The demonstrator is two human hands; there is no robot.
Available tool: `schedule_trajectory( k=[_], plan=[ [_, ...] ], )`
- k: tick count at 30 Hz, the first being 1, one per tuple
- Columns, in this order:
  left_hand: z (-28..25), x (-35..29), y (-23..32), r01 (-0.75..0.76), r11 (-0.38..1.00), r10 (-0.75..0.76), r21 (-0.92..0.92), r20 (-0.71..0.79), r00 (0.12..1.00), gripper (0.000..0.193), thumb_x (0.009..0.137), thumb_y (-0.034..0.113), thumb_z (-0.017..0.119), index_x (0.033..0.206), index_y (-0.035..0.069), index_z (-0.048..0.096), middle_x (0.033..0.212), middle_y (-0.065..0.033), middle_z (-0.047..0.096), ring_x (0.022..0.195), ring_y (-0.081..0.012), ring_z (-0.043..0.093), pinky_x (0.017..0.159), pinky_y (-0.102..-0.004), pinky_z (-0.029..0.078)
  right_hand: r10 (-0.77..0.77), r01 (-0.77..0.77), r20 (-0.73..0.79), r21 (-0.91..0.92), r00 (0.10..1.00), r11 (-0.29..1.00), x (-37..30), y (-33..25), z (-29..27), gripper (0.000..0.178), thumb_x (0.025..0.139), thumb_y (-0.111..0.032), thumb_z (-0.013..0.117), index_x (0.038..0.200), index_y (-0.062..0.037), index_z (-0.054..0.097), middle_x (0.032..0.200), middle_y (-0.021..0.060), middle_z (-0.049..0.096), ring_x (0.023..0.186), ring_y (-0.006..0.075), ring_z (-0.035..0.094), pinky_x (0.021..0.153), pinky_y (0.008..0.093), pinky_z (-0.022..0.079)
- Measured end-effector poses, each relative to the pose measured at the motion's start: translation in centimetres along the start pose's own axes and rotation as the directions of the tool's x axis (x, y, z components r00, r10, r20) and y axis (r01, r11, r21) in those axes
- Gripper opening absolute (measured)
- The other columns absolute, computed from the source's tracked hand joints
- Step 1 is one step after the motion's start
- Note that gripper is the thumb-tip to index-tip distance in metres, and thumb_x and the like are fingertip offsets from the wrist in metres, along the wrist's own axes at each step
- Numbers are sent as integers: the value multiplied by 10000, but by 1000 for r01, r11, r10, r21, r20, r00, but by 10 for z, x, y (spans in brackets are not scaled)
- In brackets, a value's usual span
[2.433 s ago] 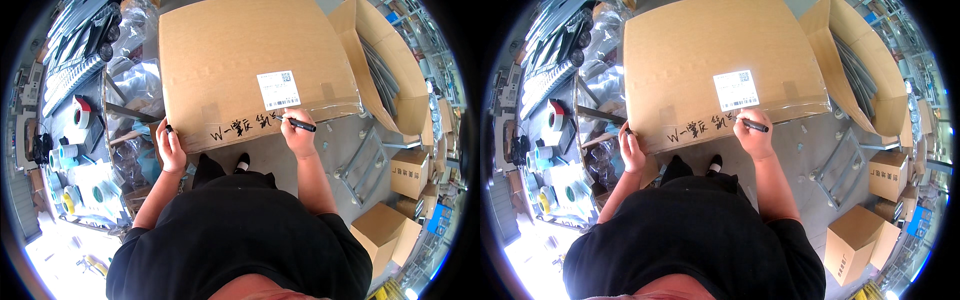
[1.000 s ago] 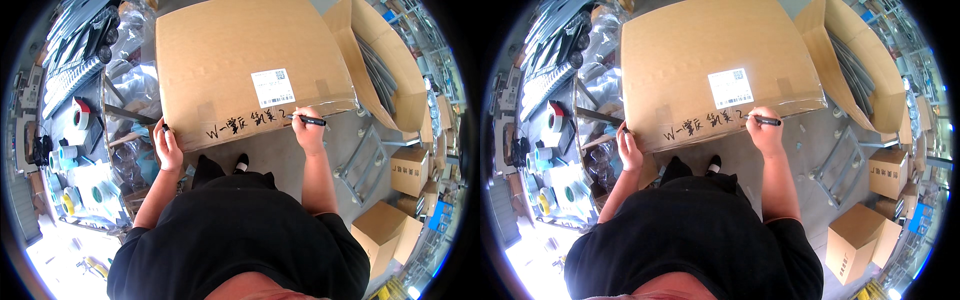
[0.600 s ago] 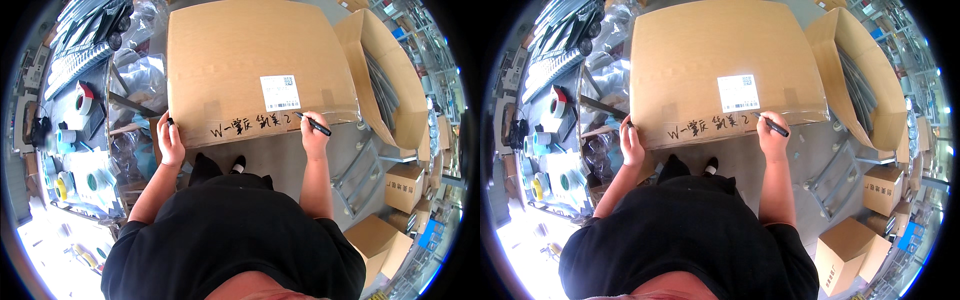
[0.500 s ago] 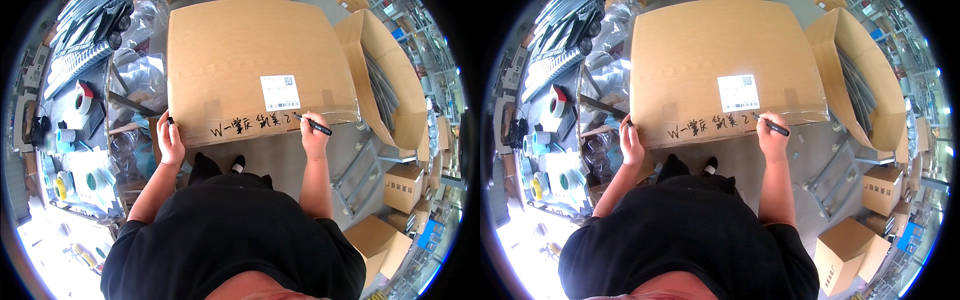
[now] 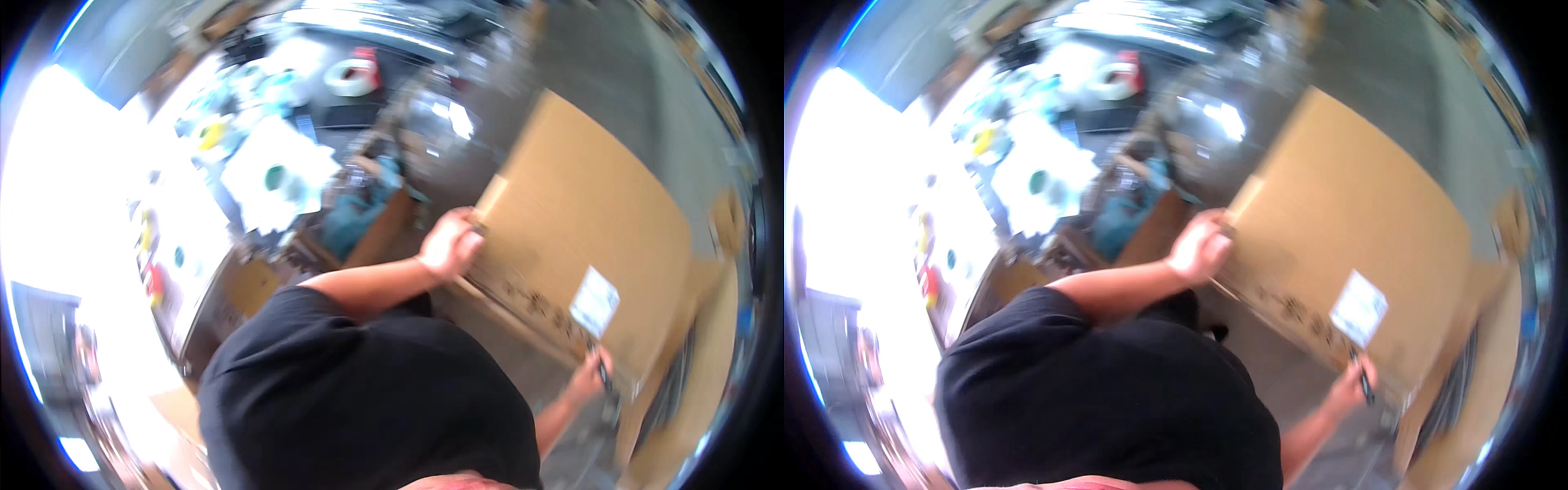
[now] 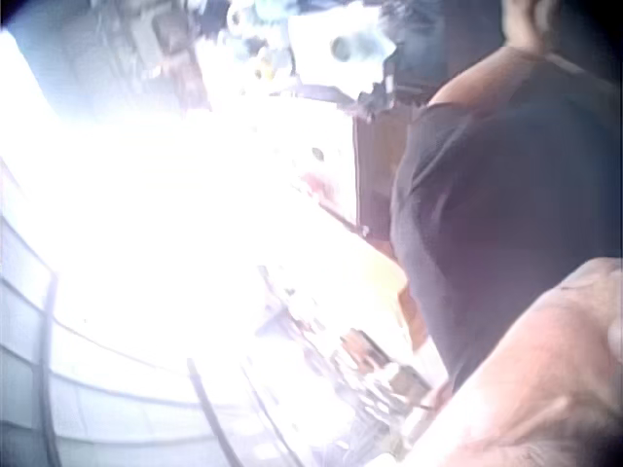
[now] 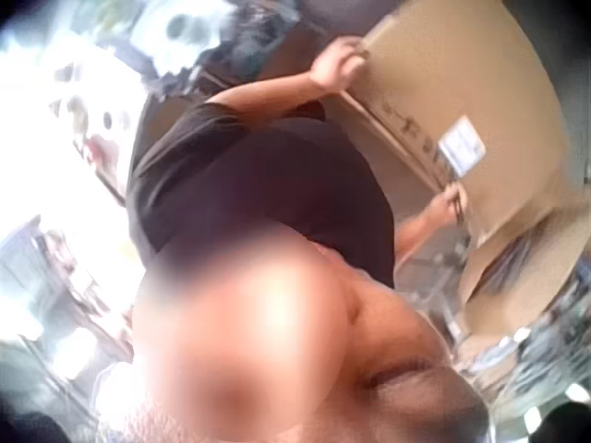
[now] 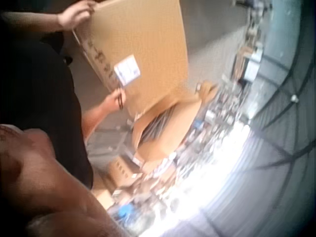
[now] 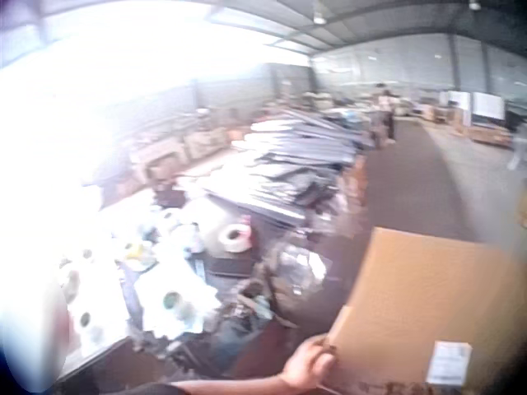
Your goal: The person tapes the bottom of a cardboard box, applies a shipping label to the top, writes on the box with a marker, and then places several gray foam pieces into a larger box.
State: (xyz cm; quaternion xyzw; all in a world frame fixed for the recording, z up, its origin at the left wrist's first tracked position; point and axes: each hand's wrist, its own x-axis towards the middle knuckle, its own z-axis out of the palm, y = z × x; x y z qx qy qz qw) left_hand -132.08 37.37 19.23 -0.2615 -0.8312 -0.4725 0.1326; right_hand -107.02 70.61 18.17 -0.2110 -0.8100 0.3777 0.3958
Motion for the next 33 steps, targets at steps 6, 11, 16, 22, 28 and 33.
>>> schedule_trajectory(
  k=[6,11,16,22,28,33],
  plan=[
    [-9,-10,1,70,994,-64,-85,76,995,274,949,237,543,987,-29,594,1320,-233,481,1187,-388,497,1004,-425,430,44,-34,40,-230,998,972,9,6,-15,154,942,-89,548,987,41,618,864,111,626,759,188,589,703,310,502],
    [-8,-12,6,134,985,-126,-107,78,989,299,954,265,531,957,-28,591,1333,-233,479,1211,-384,479,1012,-432,421,-18,36,79,-238,997,970,17,-18,-15,179,897,-76,587,1021,43,633,856,134,643,765,204,598,678,316,508],
    [-5,-10,5,151,980,-141,-129,85,986,309,955,278,529,941,-23,595,1336,-225,481,1219,-380,471,1013,-423,420,116,-105,45,-189,992,976,15,-40,-11,155,830,-108,651,835,45,676,740,162,659,675,242,622,613,362,527],
    [-7,-10,4,148,978,-138,-144,78,987,304,954,272,537,940,-26,593,1324,-225,487,1213,-377,475,1014,-422,416,136,-171,-160,-228,978,958,24,-43,-28,217,882,-164,595,865,29,693,771,143,680,707,234,638,667,334,530],
    [-8,-11,2,131,981,-123,-142,63,990,300,954,270,539,939,-24,595,1319,-226,490,1202,-384,481,1009,-426,417,128,-168,-137,-341,982,925,24,-39,-45,214,890,-162,574,838,5,697,770,124,682,702,235,636,678,332,523],
    [-7,-11,2,113,983,-108,-147,39,993,296,952,269,541,930,-22,593,1307,-231,498,1190,-389,489,1002,-430,421,61,-104,-106,-474,992,874,26,-28,-52,209,885,-164,578,815,-3,691,780,122,677,718,242,637,696,340,519]
  ],
)
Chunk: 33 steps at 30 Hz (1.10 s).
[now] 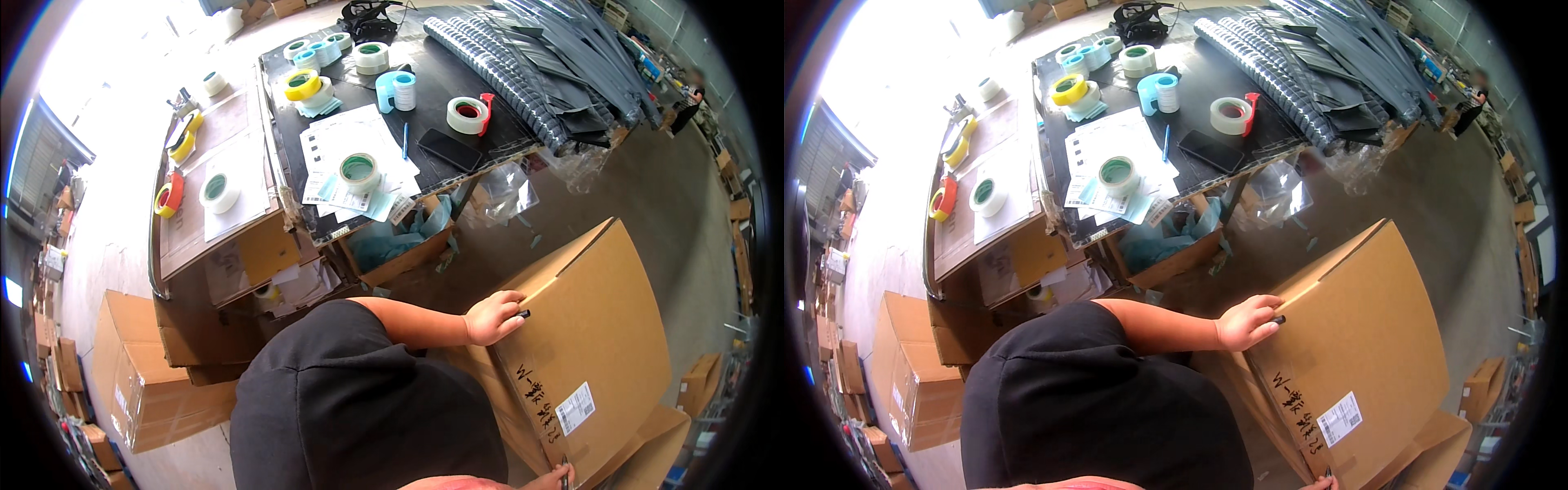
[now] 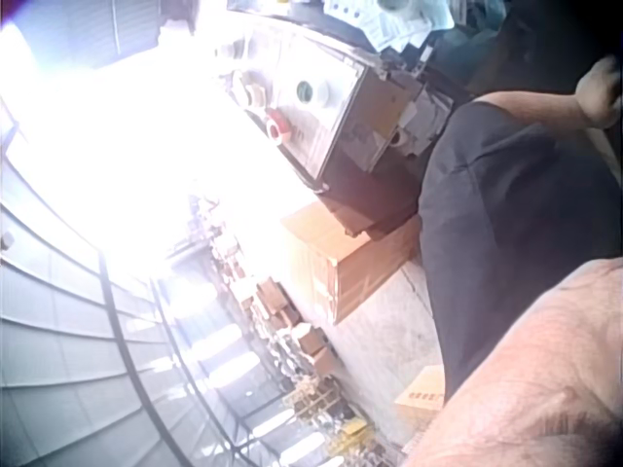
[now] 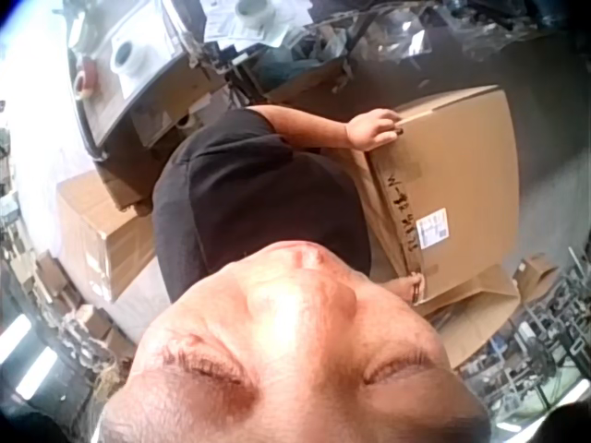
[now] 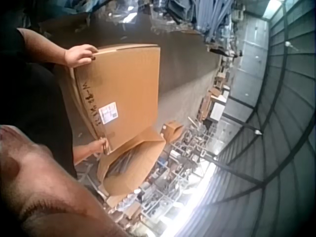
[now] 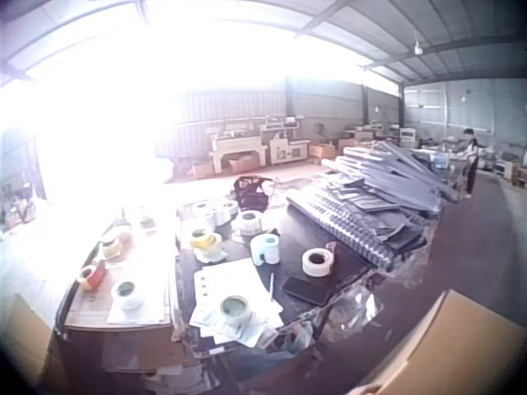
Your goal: The person tapes the bottom of a cardboard box, applies a shipping label to the top, writes on the box with a marker, and then places several gray foam pieces into a larger box.
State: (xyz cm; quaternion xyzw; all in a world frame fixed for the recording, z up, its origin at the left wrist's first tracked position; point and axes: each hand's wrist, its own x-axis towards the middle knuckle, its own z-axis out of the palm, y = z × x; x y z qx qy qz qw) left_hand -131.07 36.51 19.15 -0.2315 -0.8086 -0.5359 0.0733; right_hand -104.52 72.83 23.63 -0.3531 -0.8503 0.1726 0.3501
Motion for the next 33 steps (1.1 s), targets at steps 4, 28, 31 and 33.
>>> schedule_trajectory(
  k=[4,28,31,33],
  plan=[
    [0,0,1,-2,1000,2,-6,-5,1000,296,948,271,546,917,-20,594,1300,-235,503,1186,-389,491,999,-434,423,-193,196,39,-286,980,938,1,29,1,206,878,-168,587,807,-3,688,788,122,674,741,244,639,716,346,516],
    [-136,49,-3,-219,975,218,-33,-27,976,321,726,310,819,838,53,662,1301,-196,536,1258,-399,443,1059,-486,366,-367,-472,561,826,742,308,7,-313,113,154,921,-65,567,1039,33,547,945,107,540,843,160,528,714,280,462],
    [-193,58,7,-257,966,258,25,-59,964,349,674,243,855,889,49,660,1319,-183,528,1260,-398,444,1059,-490,366,-511,-536,625,777,590,331,-10,-399,138,150,941,-98,558,1044,11,557,945,87,561,806,136,544,708,261,447],
    [-222,57,5,-213,975,218,64,-88,972,357,677,218,850,927,53,655,1353,-182,510,1285,-399,430,1065,-488,360,-627,-504,612,779,482,373,-13,-442,150,148,953,-128,545,1033,-3,561,847,57,601,774,123,558,710,256,438]
  ],
)
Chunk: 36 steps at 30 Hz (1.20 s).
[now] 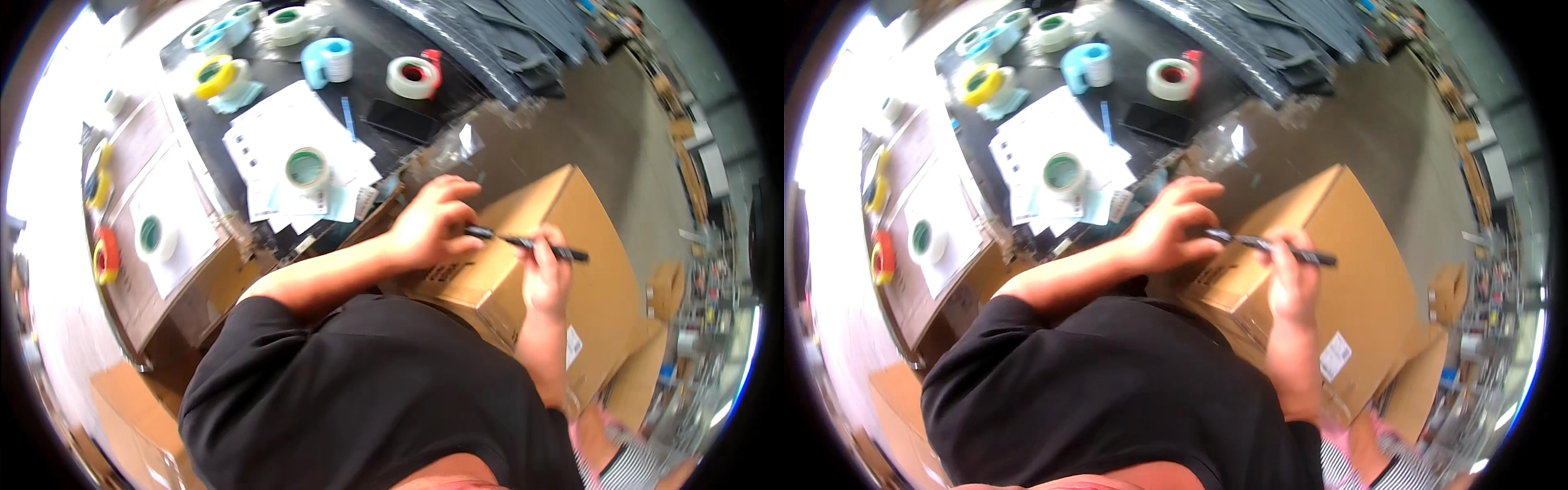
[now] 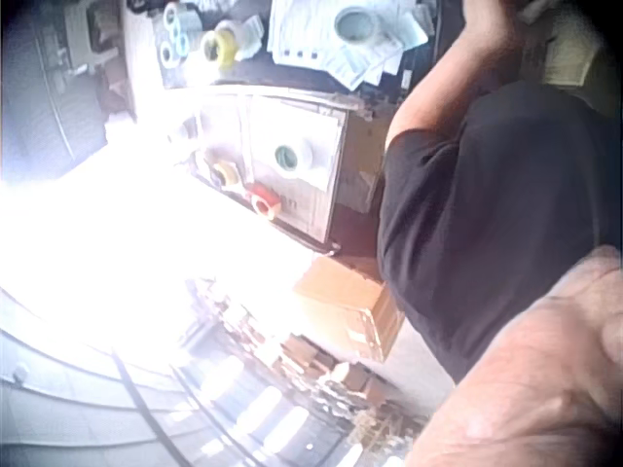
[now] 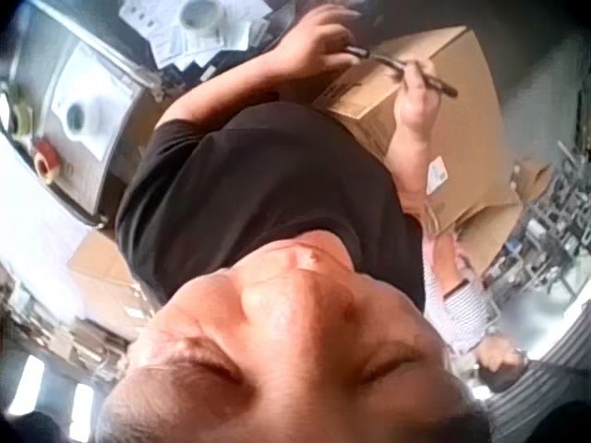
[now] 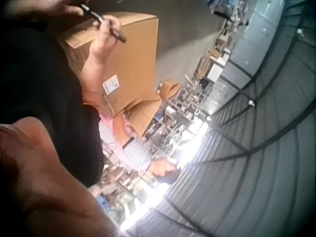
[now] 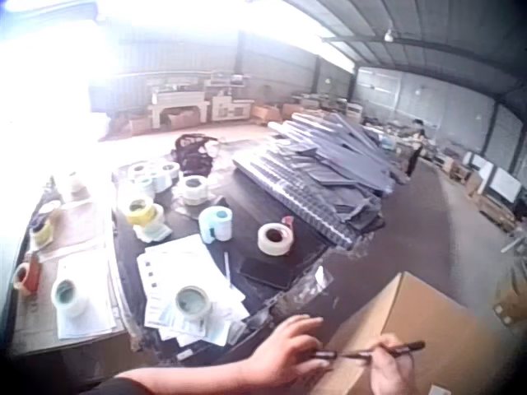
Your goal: The person tapes the bottom of a cardboard box, applies a shipping label to the top, writes on the box with a marker, and then places several gray foam pieces into a larger box.
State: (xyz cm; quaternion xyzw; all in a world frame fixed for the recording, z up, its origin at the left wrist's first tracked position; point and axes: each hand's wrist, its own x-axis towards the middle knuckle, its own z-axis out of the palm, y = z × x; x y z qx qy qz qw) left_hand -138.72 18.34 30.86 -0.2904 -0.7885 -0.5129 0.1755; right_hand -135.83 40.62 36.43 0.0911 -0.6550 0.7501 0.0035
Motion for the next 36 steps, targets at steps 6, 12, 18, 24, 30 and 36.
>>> schedule_trajectory(
  k=[6,12,18,24,30,36],
  plan=[
    [-48,6,-5,103,995,-103,9,-1,995,318,706,153,827,941,47,641,1369,-186,502,1307,-388,423,1044,-474,381,44,-43,91,-17,995,999,42,-8,47,187,935,-186,594,1025,-24,572,828,38,626,755,87,580,706,214,447],
    [-58,16,-24,63,997,-65,41,50,997,313,717,135,817,946,27,634,1348,-198,516,1270,-389,461,1027,-465,396,26,-14,122,-96,992,995,58,-1,61,153,921,-167,585,955,-17,591,806,36,605,738,90,572,684,232,459],
    [-71,22,-49,80,992,-33,-102,399,917,313,729,164,809,916,-16,633,1233,-181,589,1139,-369,557,957,-431,449,-12,81,298,-220,954,972,85,20,58,147,875,-179,631,876,-32,637,708,18,590,673,89,555,611,264,441],
    [-59,27,-44,787,331,-257,-521,753,606,382,989,326,548,1116,-28,615,1130,-130,633,1073,-208,566,937,-313,408,170,-194,306,48,937,980,78,23,43,219,885,-221,645,934,-9,617,798,37,624,711,115,592,660,269,482],
    [-55,41,-59,571,798,-400,-195,538,742,209,930,165,610,916,-40,645,1199,-126,621,1207,-302,539,971,-384,433,200,-193,-41,132,979,972,76,67,66,162,926,-213,593,906,-53,585,800,23,584,712,109,561,664,271,465],
    [-46,43,-43,-375,734,206,565,341,917,251,899,247,604,849,1,614,1315,-94,554,1336,-359,406,1087,-557,267,444,-364,-111,414,889,834,81,86,81,160,929,-223,582,919,-65,605,803,29,592,712,111,571,649,276,463]
  ],
)
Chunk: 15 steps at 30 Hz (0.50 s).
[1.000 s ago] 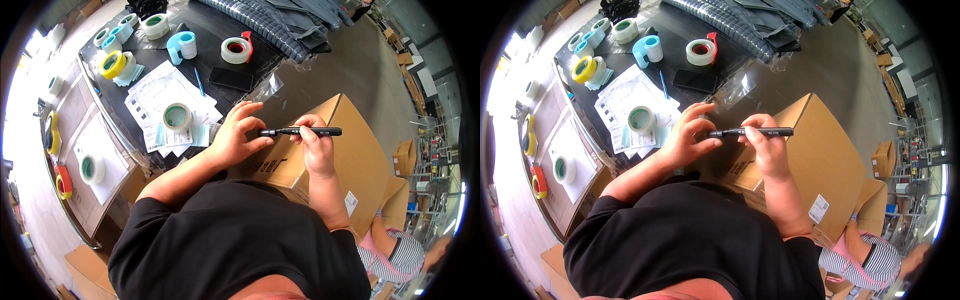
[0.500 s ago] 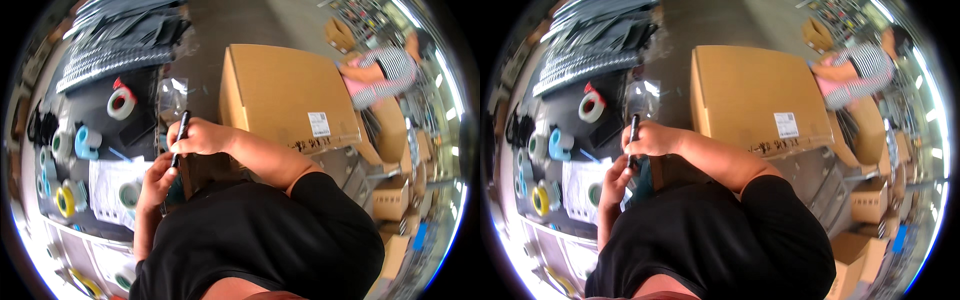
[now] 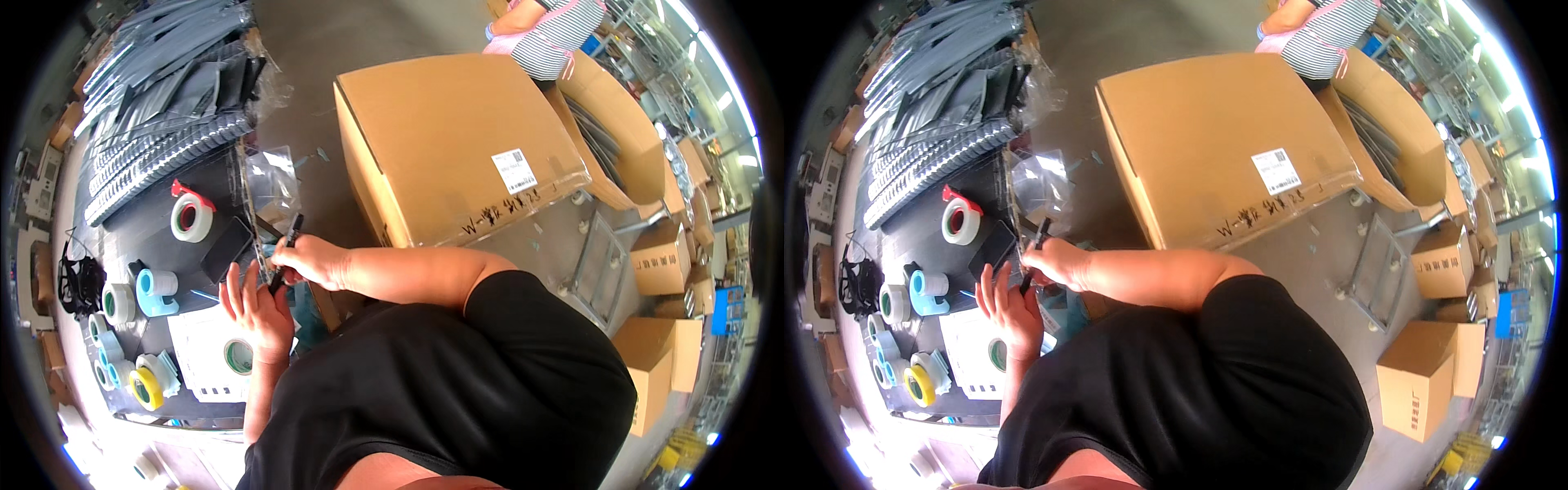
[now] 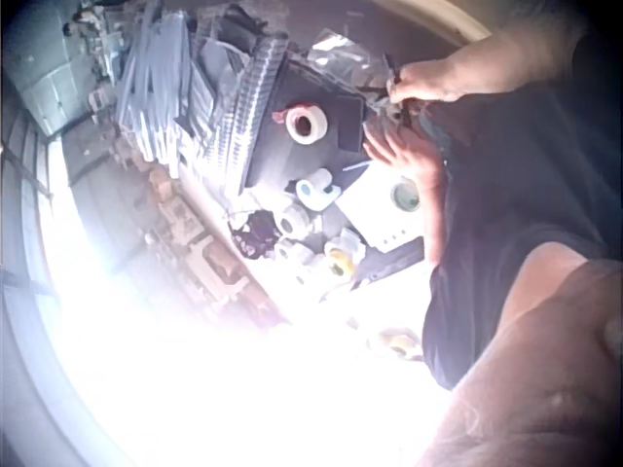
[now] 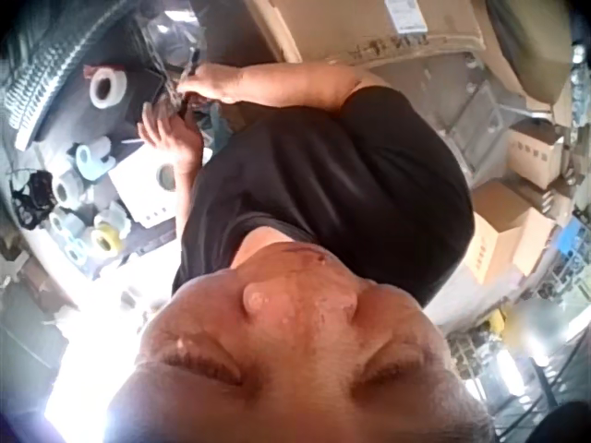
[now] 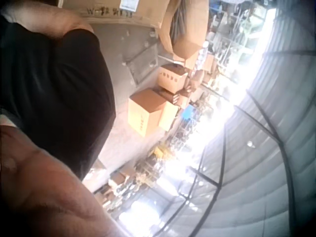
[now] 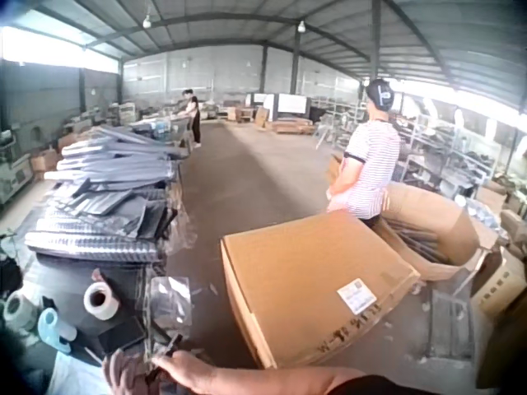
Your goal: The person tapes the bottom of a cardboard box, applies a shipping label to the top, writes on the box with a marker, and then places several gray foam pieces into a larger box.
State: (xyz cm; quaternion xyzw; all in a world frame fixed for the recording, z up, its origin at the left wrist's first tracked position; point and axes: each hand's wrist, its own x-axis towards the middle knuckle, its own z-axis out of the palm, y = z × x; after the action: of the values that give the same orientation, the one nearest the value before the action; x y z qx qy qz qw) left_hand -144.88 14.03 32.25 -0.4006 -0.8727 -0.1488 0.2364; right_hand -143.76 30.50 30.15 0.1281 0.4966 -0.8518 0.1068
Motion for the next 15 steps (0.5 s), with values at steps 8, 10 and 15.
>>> schedule_trajectory(
  k=[8,10,15],
  plan=[
    [-21,-35,-47,246,969,-243,2,165,956,203,814,222,698,789,24,663,1413,-124,489,1405,-368,307,1137,-537,195,144,-109,132,-241,981,964,0,0,6,319,941,-298,606,1066,-6,615,887,88,664,742,131,587,654,267,475],
    [-35,-53,-73,368,926,-377,83,179,909,176,758,212,754,802,52,696,1445,-129,455,1424,-370,264,1142,-536,183,62,-39,84,-258,994,965,-7,-11,-6,416,952,-281,595,1212,41,561,993,123,673,781,141,596,701,267,485],
    [-47,-101,-143,404,899,-438,169,338,833,206,699,253,786,867,146,734,1506,-87,383,1463,-368,144,1166,-534,145,-61,46,-47,-272,997,961,-35,-50,-79,385,967,-259,566,1263,-13,548,960,85,672,792,99,575,758,237,477]
  ],
)
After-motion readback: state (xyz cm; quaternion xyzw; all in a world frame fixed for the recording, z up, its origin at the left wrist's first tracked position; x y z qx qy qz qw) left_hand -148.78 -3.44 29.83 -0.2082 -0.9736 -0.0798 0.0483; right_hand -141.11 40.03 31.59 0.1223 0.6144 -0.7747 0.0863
